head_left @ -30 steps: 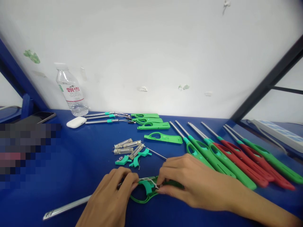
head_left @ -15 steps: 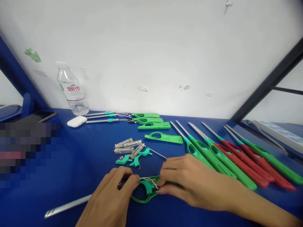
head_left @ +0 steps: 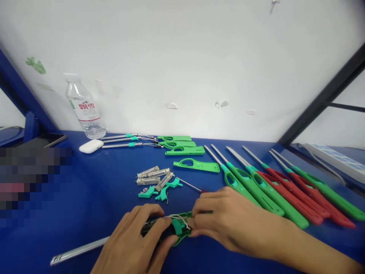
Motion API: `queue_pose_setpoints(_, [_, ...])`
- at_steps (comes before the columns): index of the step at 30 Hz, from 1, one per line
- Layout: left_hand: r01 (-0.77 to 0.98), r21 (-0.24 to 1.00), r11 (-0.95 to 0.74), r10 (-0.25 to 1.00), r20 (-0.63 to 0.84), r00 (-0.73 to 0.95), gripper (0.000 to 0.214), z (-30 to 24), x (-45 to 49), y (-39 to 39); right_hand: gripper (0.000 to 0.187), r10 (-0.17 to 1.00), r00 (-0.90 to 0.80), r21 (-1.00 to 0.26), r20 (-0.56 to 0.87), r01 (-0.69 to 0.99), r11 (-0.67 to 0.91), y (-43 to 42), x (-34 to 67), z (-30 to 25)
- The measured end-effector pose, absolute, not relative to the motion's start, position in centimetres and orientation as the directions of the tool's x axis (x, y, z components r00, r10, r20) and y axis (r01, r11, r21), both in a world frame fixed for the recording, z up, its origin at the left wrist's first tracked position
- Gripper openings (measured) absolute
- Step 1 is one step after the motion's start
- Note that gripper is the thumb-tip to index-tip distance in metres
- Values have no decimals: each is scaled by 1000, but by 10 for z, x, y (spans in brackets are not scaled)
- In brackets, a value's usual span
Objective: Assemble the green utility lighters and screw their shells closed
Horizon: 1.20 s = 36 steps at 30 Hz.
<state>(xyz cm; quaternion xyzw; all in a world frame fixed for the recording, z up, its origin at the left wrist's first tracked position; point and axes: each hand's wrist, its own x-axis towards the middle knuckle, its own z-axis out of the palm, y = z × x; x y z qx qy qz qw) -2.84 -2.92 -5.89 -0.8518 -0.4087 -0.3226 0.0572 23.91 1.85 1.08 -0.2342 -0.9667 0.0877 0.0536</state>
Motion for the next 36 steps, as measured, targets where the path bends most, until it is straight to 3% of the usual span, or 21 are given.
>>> queue_pose_setpoints(7, [754, 182, -632, 661, 635, 401, 22, -56, -23, -31, 26, 432, -899, -67, 73, 428, 902, 13, 239, 9])
queue_pose_setpoints(20, [752, 219, -622, 672, 641, 370, 26, -50, -20, -30, 21, 544, -839, -280, 7, 520, 807, 7, 241, 13])
queue_pose_setpoints(25, [727, 208, -654, 667, 612, 425, 21, -57, -29, -33, 20, 550, -835, -277, 17, 524, 805, 7, 242, 10])
queue_pose_setpoints(31, [763, 124, -635, 660, 601, 451, 22, -63, -32, -30, 22, 536, -844, -257, 9, 516, 817, 8, 242, 11])
queue_pose_setpoints(36, [824, 8, -567, 625, 656, 424, 37, -74, -72, -32, 21, 537, -843, -282, 29, 509, 813, 10, 243, 13])
